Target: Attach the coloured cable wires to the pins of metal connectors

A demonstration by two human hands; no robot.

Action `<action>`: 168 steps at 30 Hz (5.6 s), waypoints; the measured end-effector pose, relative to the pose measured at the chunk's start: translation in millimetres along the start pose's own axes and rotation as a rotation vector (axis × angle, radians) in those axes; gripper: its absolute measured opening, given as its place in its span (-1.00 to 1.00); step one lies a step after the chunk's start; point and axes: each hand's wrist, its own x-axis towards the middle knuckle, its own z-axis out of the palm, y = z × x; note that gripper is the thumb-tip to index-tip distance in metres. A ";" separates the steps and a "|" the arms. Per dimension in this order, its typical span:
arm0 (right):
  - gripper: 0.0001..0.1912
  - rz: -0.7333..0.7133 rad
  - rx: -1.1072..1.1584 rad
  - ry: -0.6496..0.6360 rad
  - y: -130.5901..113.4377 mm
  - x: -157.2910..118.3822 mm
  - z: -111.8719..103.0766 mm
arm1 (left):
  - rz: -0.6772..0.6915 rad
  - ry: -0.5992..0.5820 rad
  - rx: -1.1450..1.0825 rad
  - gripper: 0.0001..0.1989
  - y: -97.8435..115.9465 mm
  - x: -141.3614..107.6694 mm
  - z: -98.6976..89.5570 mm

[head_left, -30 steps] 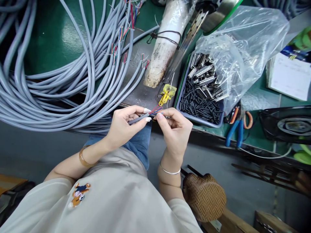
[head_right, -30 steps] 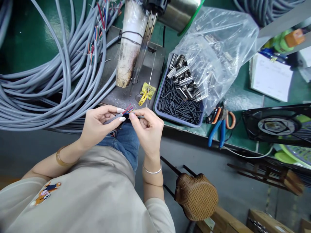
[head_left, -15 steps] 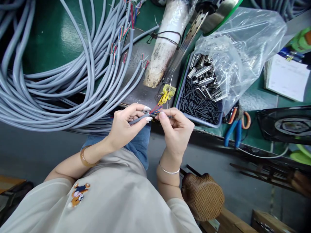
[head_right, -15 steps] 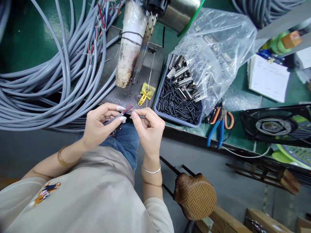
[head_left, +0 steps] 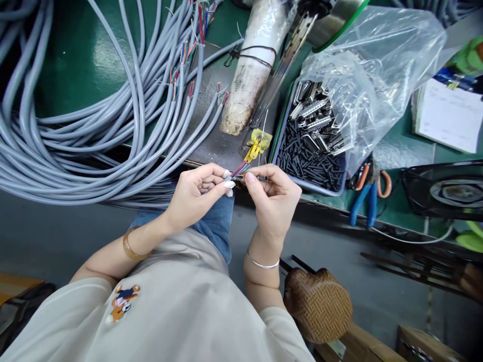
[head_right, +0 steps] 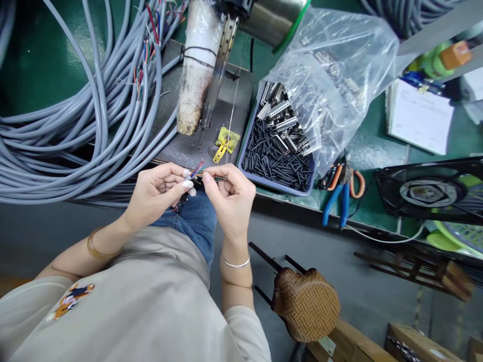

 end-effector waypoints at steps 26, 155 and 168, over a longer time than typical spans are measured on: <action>-0.81 -0.401 -0.339 0.003 -17.4 -18.0 -2.5 | 0.123 0.025 0.131 -0.80 -8.3 -0.4 -1.0; -0.82 -0.013 0.052 -0.042 -6.7 -6.1 -0.3 | 0.310 0.012 0.206 -0.88 -1.0 -1.3 3.2; -0.88 -0.014 0.035 -0.057 -6.0 -7.4 1.6 | 0.084 -0.006 -0.097 -0.72 0.6 4.2 -0.2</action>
